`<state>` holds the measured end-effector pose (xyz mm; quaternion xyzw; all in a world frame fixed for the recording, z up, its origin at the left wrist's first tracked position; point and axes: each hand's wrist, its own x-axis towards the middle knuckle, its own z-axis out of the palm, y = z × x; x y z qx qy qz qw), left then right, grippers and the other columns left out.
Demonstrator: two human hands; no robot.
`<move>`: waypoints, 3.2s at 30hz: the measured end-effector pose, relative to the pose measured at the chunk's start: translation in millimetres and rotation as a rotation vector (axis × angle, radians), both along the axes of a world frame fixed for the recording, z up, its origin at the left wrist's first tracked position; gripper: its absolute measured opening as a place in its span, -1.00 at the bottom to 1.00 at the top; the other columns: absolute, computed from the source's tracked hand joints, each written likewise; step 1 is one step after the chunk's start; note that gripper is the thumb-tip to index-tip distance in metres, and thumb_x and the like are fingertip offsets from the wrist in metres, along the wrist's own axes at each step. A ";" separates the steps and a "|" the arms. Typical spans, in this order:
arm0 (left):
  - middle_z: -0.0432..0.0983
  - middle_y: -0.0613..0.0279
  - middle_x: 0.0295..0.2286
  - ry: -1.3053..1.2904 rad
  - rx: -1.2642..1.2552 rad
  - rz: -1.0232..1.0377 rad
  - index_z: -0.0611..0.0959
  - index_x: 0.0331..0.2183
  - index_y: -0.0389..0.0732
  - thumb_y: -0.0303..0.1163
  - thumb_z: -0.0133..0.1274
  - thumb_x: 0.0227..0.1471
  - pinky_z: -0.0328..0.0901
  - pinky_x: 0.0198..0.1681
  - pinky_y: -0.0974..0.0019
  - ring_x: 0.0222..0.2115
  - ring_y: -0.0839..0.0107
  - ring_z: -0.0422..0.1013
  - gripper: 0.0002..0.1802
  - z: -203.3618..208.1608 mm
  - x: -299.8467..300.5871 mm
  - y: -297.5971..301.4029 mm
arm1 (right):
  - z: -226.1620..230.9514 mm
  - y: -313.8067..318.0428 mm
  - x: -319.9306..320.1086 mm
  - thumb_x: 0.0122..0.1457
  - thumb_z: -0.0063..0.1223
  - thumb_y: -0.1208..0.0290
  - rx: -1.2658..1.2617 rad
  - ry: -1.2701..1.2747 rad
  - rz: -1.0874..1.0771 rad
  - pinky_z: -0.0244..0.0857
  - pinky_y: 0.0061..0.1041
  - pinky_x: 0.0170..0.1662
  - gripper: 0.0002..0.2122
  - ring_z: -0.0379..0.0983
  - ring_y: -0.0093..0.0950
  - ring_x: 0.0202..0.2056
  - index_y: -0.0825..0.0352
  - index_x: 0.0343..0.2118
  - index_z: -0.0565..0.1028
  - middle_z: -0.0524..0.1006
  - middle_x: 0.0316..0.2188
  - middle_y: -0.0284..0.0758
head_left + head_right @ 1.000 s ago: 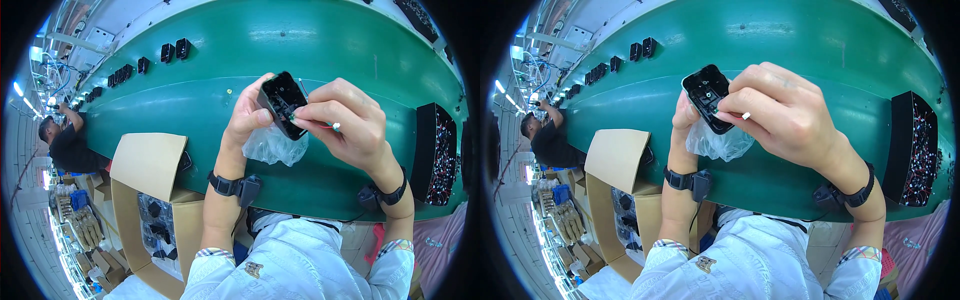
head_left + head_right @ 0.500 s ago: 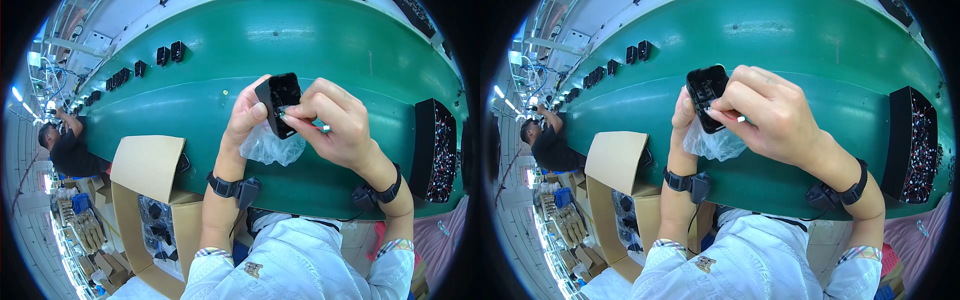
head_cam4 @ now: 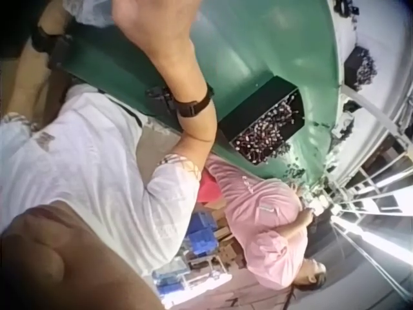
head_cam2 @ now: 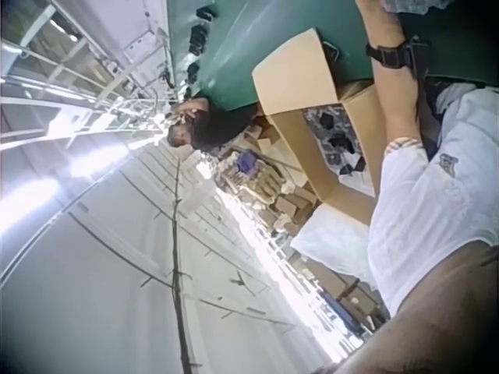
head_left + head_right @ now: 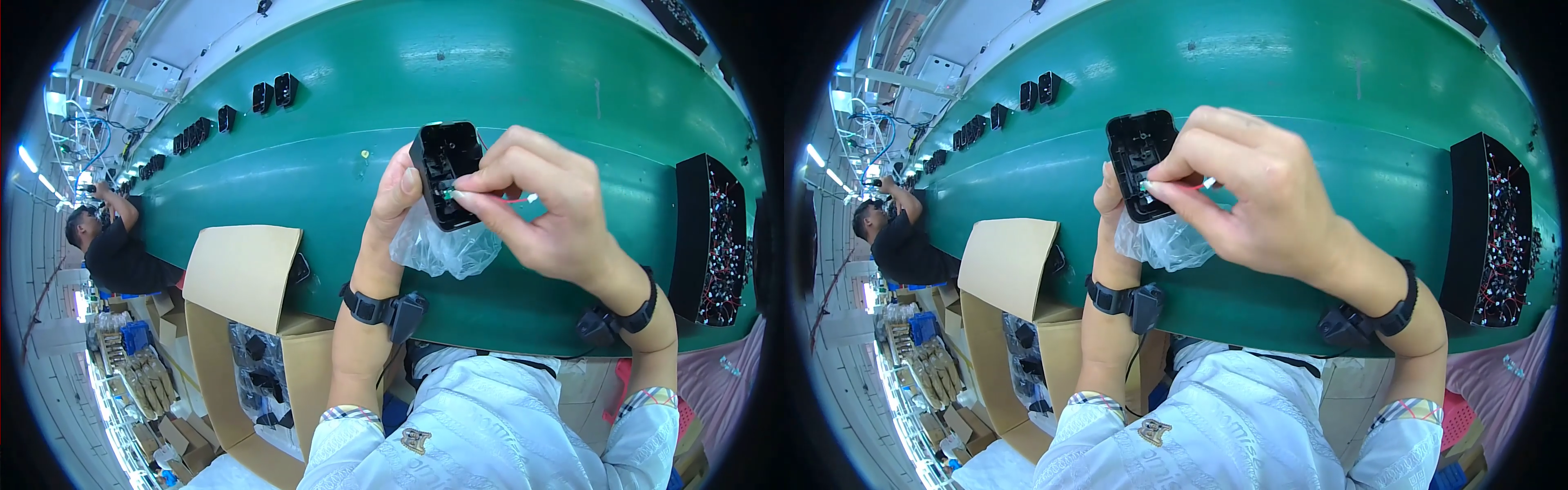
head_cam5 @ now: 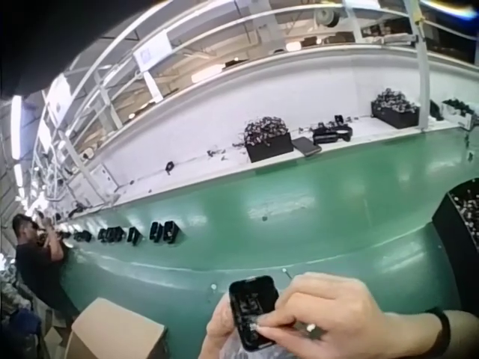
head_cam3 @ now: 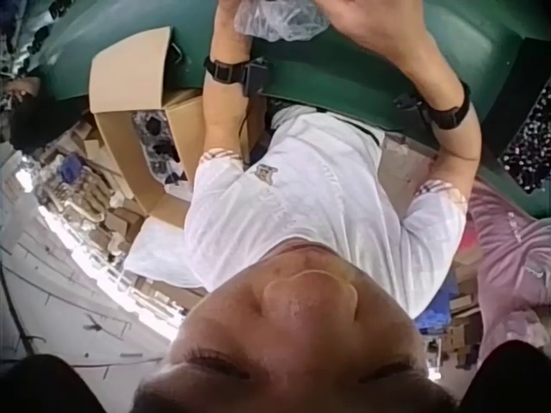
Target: The person inserts a circuit board into a plastic housing, snaps on a cover, and places the assembly on the table before retrieving components from a box to repeat the process and pack finished units.
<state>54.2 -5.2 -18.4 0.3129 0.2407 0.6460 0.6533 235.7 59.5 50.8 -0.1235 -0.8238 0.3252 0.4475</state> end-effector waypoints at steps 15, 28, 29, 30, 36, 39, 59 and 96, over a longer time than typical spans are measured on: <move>0.52 0.04 -0.12 -0.026 0.063 0.007 0.43 0.05 -0.39 0.04 0.28 0.00 0.46 -0.07 0.29 -0.16 0.33 0.53 -0.20 1.8 -3.1 0.2 | 13.2 4.7 7.1 -0.13 0.28 0.55 0.119 -0.147 0.013 0.30 -0.49 -0.44 -0.67 0.38 -0.46 -0.48 0.28 -0.20 0.65 0.43 -0.45 -0.31; 0.54 0.25 -0.22 0.249 0.059 0.110 0.49 0.02 -0.33 0.02 0.22 0.09 0.35 -0.26 0.46 -0.25 0.55 0.46 -0.32 -0.8 -6.4 15.0 | 2.0 21.8 3.0 -0.23 0.38 0.51 0.021 -0.221 0.042 0.36 -0.35 -0.02 -0.69 0.46 -0.28 -0.08 0.32 -0.32 0.60 0.46 -0.06 -0.21; 0.55 0.27 -0.25 0.245 0.043 0.109 0.50 0.00 -0.32 0.03 0.22 0.10 0.33 -0.31 0.48 -0.29 0.57 0.46 -0.34 -6.2 -6.2 19.0 | -4.4 31.4 4.4 -0.17 0.38 0.48 -0.090 -0.203 0.094 0.32 -0.33 0.10 -0.71 0.45 -0.25 0.00 0.32 -0.30 0.61 0.46 0.00 -0.20; 0.57 0.29 -0.34 0.313 0.000 0.189 0.53 -0.06 -0.29 0.08 0.15 0.15 0.28 -0.39 0.49 -0.40 0.59 0.46 -0.39 0.8 0.3 19.5 | -11.2 39.7 4.6 -0.13 0.37 0.48 -0.155 -0.204 0.137 0.30 -0.32 0.13 -0.71 0.44 -0.26 0.04 0.35 -0.28 0.61 0.45 0.05 -0.18; 0.58 0.24 -0.46 0.543 -0.059 0.145 0.63 -0.24 -0.27 0.21 -0.10 0.24 0.22 -0.42 0.50 -0.48 0.55 0.47 -0.35 13.0 -1.1 14.8 | -32.7 56.8 3.9 -0.03 0.36 0.39 -0.839 -0.145 0.409 0.20 -0.31 0.23 -0.68 0.38 -0.32 0.12 0.43 -0.22 0.61 0.40 0.17 -0.12; 0.58 0.22 -0.53 0.542 -0.070 0.127 0.69 -0.29 -0.24 0.25 -0.14 0.25 0.17 -0.45 0.50 -0.50 0.55 0.47 -0.31 15.0 -5.3 13.6 | -40.9 59.6 1.9 -0.02 0.35 0.29 -0.961 -0.107 0.466 0.18 -0.33 0.22 -0.64 0.41 -0.37 0.08 0.41 -0.19 0.61 0.44 0.12 -0.14; 0.50 0.19 -0.65 0.467 -0.124 0.329 0.60 -0.58 -0.26 0.18 -0.09 0.25 0.24 -0.45 0.42 -0.62 0.49 0.43 -0.31 -4.0 -21.0 21.8 | -46.8 75.8 -13.5 -0.01 0.37 0.42 -0.301 -0.180 0.076 0.30 -0.35 0.13 -0.73 0.46 -0.46 -0.05 0.44 -0.27 0.61 0.50 0.02 -0.22; 0.29 -0.16 0.06 1.780 0.136 0.438 0.55 -0.08 -0.24 -0.10 0.32 -0.13 0.18 0.13 -0.12 0.15 -0.17 0.16 -0.38 -28.1 -30.8 15.1 | -100.7 37.4 -10.8 0.10 0.17 0.59 -0.065 -0.416 -0.276 0.33 -0.33 0.07 -0.81 0.48 -0.22 -0.01 0.39 -0.19 0.57 0.54 -0.12 -0.13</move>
